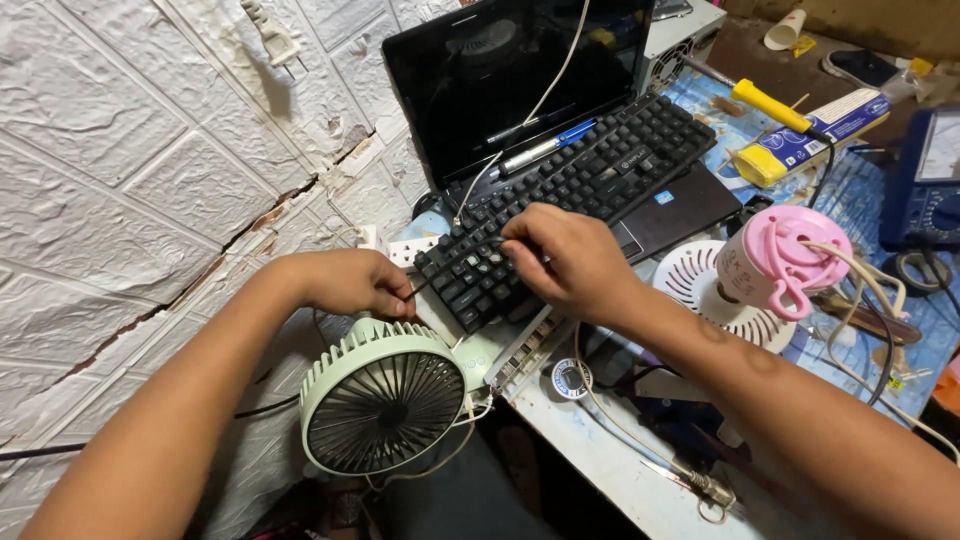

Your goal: Repairing a small portable fan by manipulating its internal wiring and circuit board using hands and a small tool.

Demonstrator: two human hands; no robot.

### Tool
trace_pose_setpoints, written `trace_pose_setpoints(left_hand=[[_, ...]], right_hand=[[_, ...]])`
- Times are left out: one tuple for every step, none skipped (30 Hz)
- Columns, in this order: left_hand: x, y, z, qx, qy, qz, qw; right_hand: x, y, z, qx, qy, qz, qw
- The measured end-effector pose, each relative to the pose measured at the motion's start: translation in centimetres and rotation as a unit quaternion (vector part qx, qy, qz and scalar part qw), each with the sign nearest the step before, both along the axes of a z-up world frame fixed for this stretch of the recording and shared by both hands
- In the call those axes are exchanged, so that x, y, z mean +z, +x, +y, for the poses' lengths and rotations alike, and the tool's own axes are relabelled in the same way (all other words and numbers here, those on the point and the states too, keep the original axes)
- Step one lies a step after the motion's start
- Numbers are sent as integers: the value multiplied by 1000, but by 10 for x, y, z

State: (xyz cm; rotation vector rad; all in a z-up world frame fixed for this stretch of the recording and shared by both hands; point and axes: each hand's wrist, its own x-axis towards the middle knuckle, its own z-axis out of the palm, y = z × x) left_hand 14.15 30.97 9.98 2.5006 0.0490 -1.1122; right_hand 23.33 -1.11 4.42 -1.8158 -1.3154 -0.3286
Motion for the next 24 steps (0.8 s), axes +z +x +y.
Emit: trace_pose_setpoints(left_hand=[[8,-4,-4,-1,0,0,1000],[17,-7,-9,12,8,-17,1000],[26,-10,-13,25,16,-34,999],[33,-9,-14,25,16,-34,999],[40,-8,-15,31,29,-89,995],[46,-8,-16,38,41,-144,988],[42,-5,-15,38,41,-144,988],[37,-2,-14,41,56,-201,977],[33,0,-13,44,70,-258,963],[28,4,-14,45,70,-258,963],[24,7,-14,47,107,-292,949],[20,9,-15,48,143,-325,934],[12,14,-11,49,143,-326,933],[4,19,-8,49,156,-343,925],[-3,24,-4,49,169,-360,916],[-9,27,-1,50,169,-361,916],[-16,29,3,52,169,-364,914],[-22,32,6,54,170,-368,913],[-16,28,-1,54,169,-368,913],[-11,23,-8,67,154,-370,914],[-5,18,-15,79,138,-372,915],[-5,20,-13,78,137,-372,915],[-5,21,-11,73,141,-373,914],[-6,22,-9,67,144,-373,914]], right_hand=[[2,-1,-2,-1,0,0,1000],[4,-1,-4,-17,-15,-2,1000],[6,-1,-6,-34,-28,-5,999],[6,-1,-6,-34,-28,-5,999],[6,-1,-7,-50,-29,5,998],[6,-1,-8,-65,-29,16,997],[4,0,-7,-65,-29,16,997],[2,0,-7,-78,-29,23,996],[0,1,-6,-90,-29,30,995],[0,1,-5,-90,-29,30,995],[1,0,-4,-93,-31,37,995],[1,0,-3,-96,-33,44,994],[2,-1,-2,-95,-33,43,994],[3,-2,-1,-98,-37,47,993],[4,-3,0,-101,-42,50,993],[5,-2,1,-100,-41,49,993],[5,-2,2,-98,-43,54,993],[6,-1,2,-97,-45,60,993],[6,-1,3,-97,-45,60,992],[6,-2,3,-95,-46,62,993],[6,-2,4,-92,-46,64,993],[5,-2,4,-93,-47,64,992],[4,-1,4,-93,-48,61,993],[4,0,5,-92,-50,58,993]])
